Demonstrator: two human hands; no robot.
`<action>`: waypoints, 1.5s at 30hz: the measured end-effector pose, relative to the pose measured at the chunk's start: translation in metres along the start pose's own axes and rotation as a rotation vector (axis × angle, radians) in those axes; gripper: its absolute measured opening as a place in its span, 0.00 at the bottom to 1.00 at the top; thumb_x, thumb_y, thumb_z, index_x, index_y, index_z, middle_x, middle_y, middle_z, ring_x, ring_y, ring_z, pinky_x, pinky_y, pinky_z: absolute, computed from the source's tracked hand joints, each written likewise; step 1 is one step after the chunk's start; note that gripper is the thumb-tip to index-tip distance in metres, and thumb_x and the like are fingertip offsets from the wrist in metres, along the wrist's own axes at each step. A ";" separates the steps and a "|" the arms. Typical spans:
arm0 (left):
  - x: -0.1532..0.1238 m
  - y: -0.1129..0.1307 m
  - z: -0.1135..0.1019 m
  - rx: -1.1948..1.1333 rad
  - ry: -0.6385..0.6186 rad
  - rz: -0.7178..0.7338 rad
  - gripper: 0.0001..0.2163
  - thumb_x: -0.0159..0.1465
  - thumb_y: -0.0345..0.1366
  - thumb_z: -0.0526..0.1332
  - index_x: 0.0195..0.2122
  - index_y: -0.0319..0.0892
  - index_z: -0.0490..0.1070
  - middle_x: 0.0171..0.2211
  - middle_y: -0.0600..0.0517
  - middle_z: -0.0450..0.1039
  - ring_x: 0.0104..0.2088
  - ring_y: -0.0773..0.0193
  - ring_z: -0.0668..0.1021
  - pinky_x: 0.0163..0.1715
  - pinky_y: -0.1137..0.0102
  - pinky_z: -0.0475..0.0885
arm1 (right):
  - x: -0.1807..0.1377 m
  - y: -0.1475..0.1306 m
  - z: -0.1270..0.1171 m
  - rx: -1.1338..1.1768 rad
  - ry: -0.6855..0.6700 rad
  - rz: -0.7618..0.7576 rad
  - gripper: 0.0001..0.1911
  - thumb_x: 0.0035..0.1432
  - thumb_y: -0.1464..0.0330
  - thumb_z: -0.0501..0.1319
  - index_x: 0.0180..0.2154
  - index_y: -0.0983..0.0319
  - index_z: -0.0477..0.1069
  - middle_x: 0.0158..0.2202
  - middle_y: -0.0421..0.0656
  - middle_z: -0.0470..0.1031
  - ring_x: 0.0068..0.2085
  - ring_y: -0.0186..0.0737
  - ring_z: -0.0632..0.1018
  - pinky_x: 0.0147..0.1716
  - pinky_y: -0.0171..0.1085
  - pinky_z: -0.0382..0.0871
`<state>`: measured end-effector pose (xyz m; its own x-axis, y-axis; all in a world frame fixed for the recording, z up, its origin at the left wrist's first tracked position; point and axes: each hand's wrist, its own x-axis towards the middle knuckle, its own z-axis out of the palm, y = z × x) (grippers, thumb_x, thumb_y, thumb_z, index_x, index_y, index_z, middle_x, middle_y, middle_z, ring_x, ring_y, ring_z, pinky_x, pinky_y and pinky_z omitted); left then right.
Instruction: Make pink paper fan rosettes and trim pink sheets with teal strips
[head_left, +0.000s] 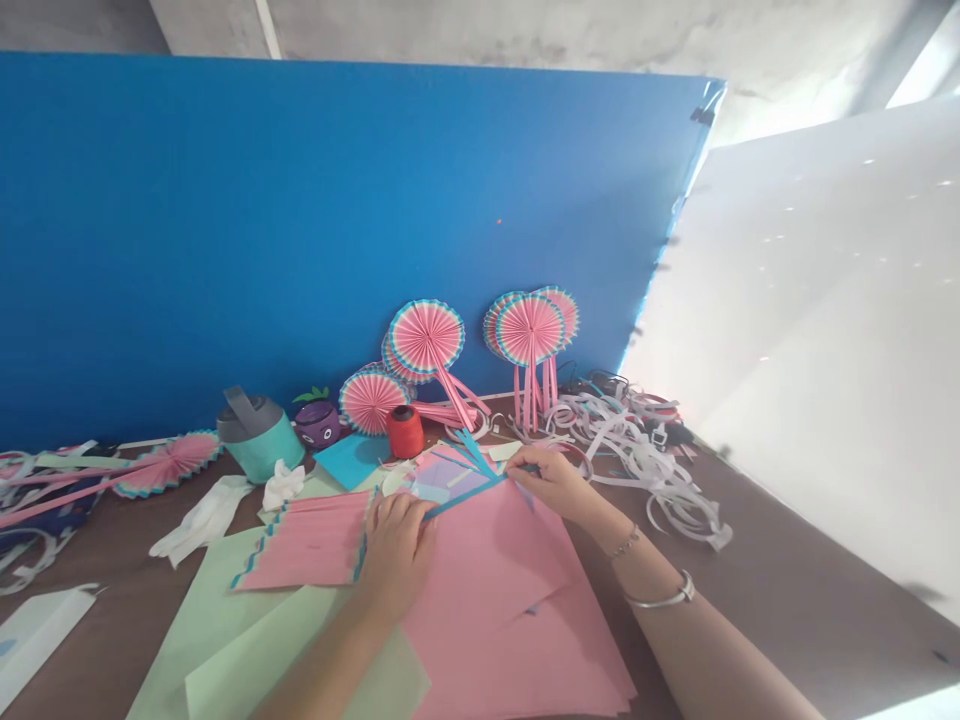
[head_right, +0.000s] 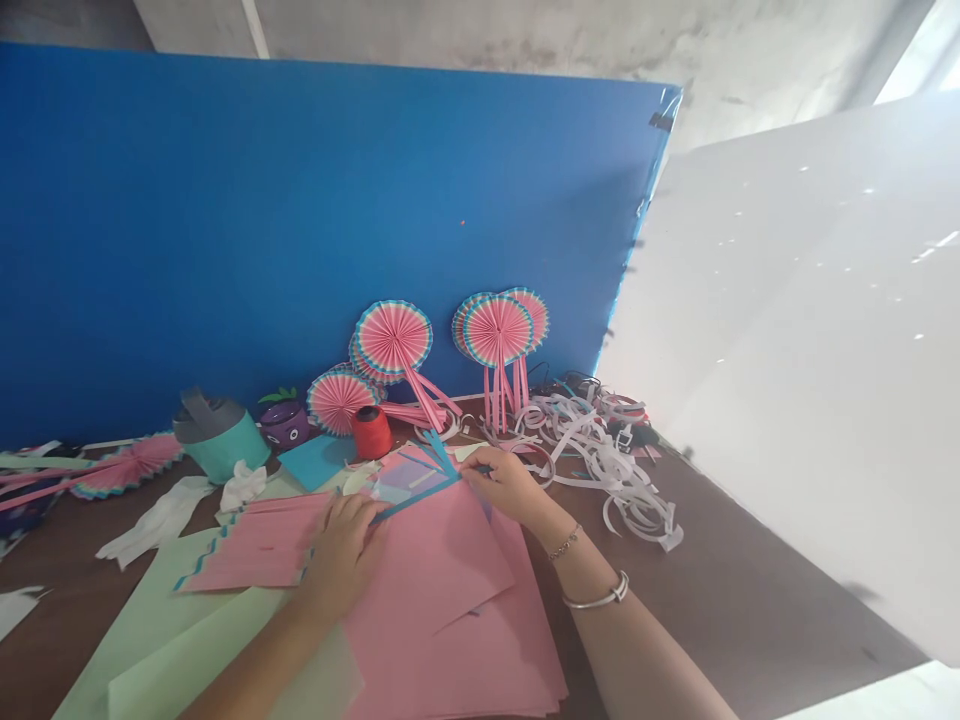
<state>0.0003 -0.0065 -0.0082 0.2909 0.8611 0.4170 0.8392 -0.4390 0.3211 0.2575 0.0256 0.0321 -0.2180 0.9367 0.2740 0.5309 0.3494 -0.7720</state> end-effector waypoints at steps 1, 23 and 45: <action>0.001 0.001 -0.001 0.001 0.010 -0.004 0.08 0.65 0.33 0.53 0.39 0.45 0.71 0.39 0.50 0.74 0.46 0.55 0.73 0.57 0.46 0.59 | 0.000 0.000 -0.001 -0.017 0.003 0.018 0.10 0.57 0.67 0.56 0.31 0.63 0.74 0.32 0.44 0.76 0.35 0.40 0.74 0.35 0.36 0.65; 0.000 0.011 -0.007 -0.023 0.111 0.035 0.08 0.64 0.31 0.53 0.28 0.46 0.66 0.29 0.53 0.72 0.36 0.58 0.73 0.49 0.55 0.63 | 0.004 0.011 0.015 0.017 0.175 0.209 0.11 0.49 0.67 0.56 0.27 0.64 0.76 0.28 0.43 0.78 0.30 0.40 0.74 0.29 0.35 0.65; -0.001 0.008 -0.006 -0.028 0.110 0.017 0.09 0.64 0.33 0.53 0.26 0.45 0.64 0.28 0.53 0.72 0.36 0.57 0.74 0.43 0.59 0.65 | 0.004 0.010 0.016 0.028 0.143 0.177 0.13 0.50 0.67 0.55 0.28 0.64 0.77 0.30 0.44 0.78 0.31 0.41 0.75 0.31 0.35 0.66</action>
<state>0.0034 -0.0126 -0.0007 0.2515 0.8209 0.5128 0.8210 -0.4615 0.3361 0.2488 0.0325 0.0161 -0.0042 0.9776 0.2102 0.5268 0.1809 -0.8305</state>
